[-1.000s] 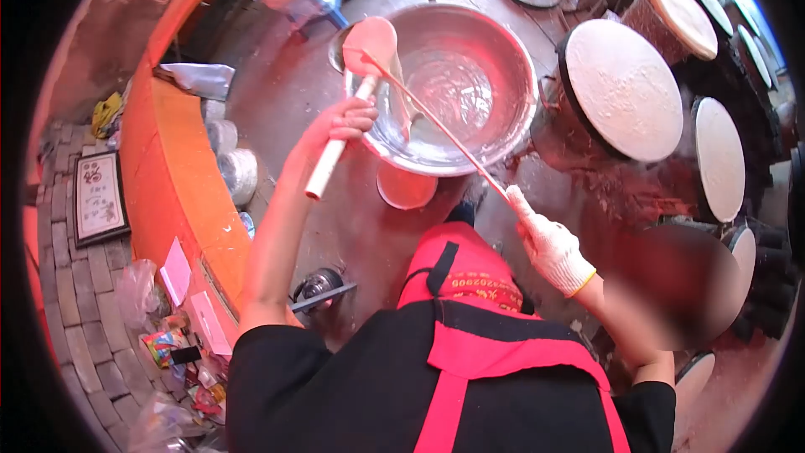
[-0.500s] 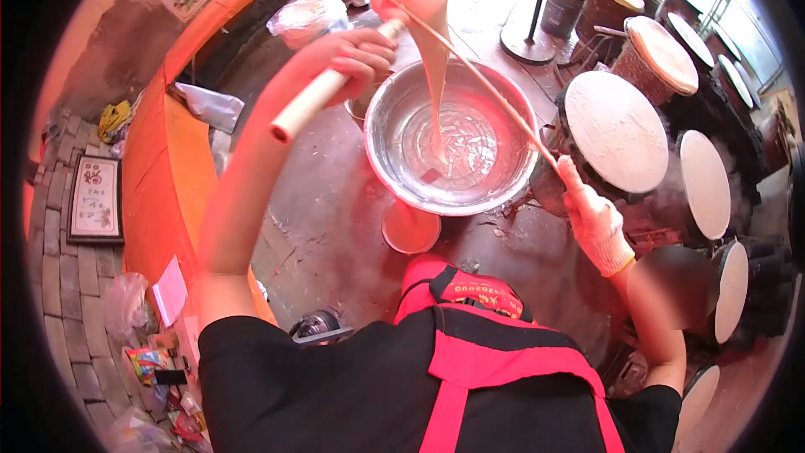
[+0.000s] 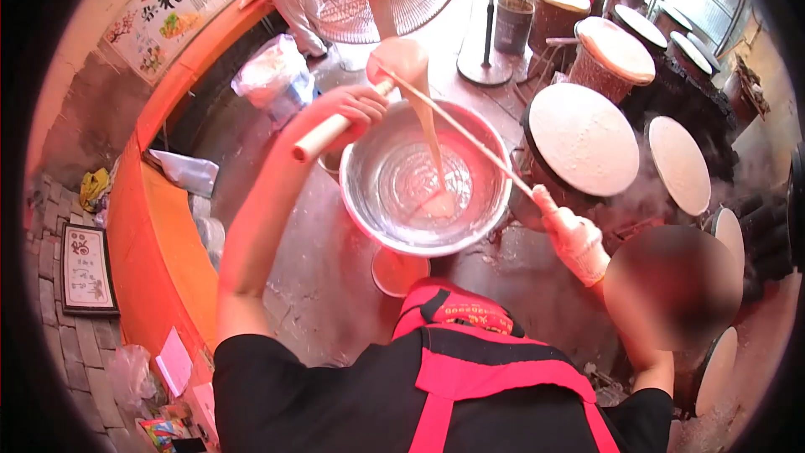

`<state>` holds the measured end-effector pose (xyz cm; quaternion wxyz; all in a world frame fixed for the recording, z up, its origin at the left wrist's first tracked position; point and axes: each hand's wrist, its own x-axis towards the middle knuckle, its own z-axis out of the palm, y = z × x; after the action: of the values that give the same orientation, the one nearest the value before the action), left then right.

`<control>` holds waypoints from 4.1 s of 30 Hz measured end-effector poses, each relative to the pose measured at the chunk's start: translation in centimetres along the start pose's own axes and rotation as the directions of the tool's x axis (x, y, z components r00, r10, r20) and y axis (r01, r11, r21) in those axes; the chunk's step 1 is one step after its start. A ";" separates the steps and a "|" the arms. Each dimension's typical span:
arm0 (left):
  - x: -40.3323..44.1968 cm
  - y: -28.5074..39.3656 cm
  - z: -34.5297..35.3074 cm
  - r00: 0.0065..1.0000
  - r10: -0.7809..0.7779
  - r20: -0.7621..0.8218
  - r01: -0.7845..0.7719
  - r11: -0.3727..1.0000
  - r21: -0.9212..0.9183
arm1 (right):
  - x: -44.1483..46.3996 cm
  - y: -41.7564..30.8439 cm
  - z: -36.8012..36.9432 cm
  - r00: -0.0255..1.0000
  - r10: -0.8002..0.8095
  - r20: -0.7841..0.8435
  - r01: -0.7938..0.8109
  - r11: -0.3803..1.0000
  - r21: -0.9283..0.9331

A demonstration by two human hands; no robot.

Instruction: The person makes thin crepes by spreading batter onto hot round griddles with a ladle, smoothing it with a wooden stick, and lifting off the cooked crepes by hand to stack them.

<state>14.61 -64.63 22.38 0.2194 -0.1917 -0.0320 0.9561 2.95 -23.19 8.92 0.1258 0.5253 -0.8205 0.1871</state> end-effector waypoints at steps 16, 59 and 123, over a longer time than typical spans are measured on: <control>4.8 6.7 0.0 0.936 0.014 -0.352 0.034 0.991 0.131 | 0.5 2.1 1.4 0.945 0.316 -0.080 -0.315 0.949 0.028; 50.4 -107.0 -20.7 -0.066 -0.994 -0.089 -0.734 -0.012 0.679 | -60.6 -5.2 -9.6 -0.803 -0.372 -0.466 -0.374 -0.295 0.879; 62.2 -85.2 -16.1 0.645 -0.472 -0.601 0.414 -0.446 0.794 | -71.6 -4.0 -21.2 -0.861 0.507 0.048 0.100 0.075 0.992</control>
<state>3.80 38.68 -2.11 0.6588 0.0933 0.6045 0.4380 36.60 43.02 -0.17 0.3752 -0.5547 -0.3390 0.6608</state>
